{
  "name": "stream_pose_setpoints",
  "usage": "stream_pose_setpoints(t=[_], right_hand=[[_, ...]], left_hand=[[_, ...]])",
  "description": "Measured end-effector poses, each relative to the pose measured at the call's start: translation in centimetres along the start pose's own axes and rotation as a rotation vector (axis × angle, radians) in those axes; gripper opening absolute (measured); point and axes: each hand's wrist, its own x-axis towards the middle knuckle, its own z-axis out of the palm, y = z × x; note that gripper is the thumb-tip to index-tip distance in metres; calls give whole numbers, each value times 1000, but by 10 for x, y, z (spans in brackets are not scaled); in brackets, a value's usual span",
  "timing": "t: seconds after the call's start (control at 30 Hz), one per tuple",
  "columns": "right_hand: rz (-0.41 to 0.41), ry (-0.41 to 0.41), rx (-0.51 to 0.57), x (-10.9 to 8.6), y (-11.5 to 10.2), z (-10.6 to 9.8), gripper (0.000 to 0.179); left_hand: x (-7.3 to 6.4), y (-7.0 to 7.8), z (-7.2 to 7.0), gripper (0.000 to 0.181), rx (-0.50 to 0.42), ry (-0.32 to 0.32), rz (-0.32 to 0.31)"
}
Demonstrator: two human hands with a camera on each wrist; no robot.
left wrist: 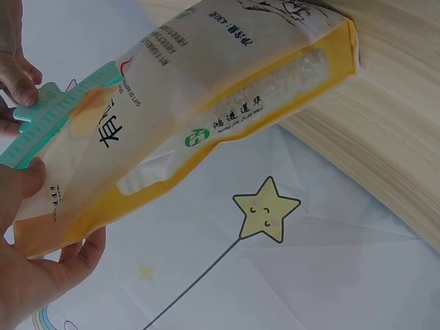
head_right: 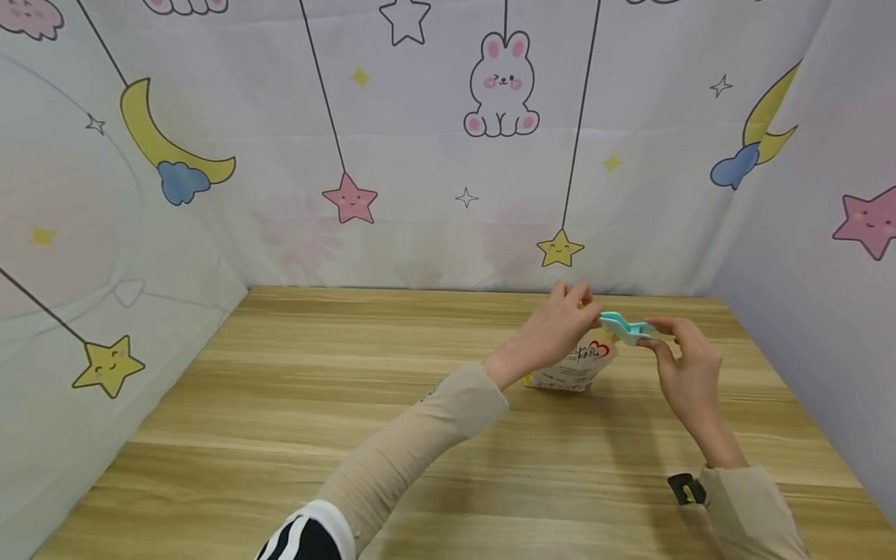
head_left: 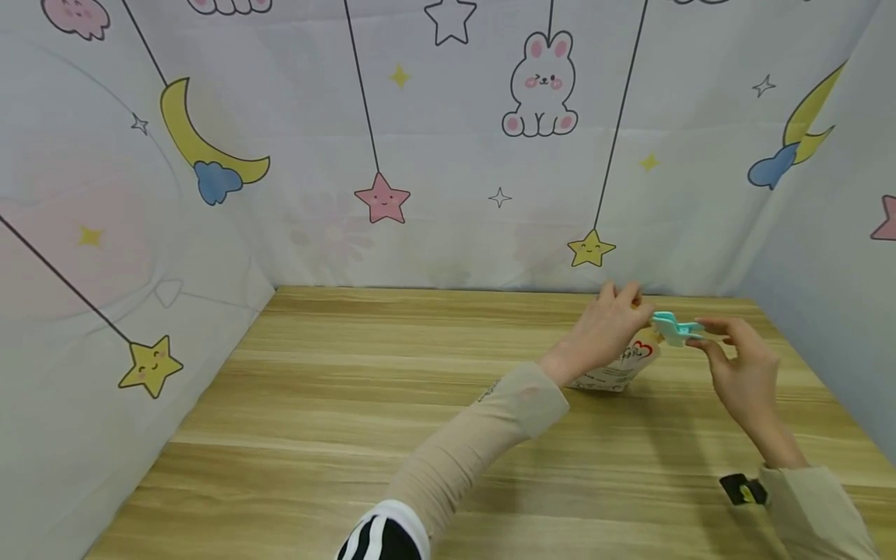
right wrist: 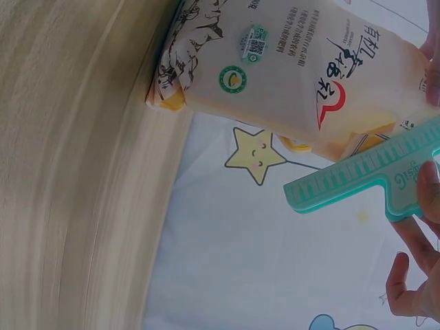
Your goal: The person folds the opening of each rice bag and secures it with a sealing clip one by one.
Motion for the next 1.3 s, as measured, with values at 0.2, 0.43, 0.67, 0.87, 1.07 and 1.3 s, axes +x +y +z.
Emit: stream_pose_setpoints(t=[0.2,0.43,0.67,0.87,1.07,1.3], right_hand=[[-2,2,-2,1,2,1,27],[6,13,2,3,4,2,29],[0,16,20,6,8,2,28],[15,-12,46,9,9,1,24],[24,-46,46,11,7,1,23],[20,-58,56,11,6,3,22]], left_hand=[[1,-1,1,23,-38,-8,-11],[2,-2,0,22,-76,-9,-18],[2,-2,0,22,-80,-10,-17],[1,-2,1,22,-95,-10,-17],[1,-3,1,24,-97,-34,-25],[1,-3,2,26,-93,-30,-23]])
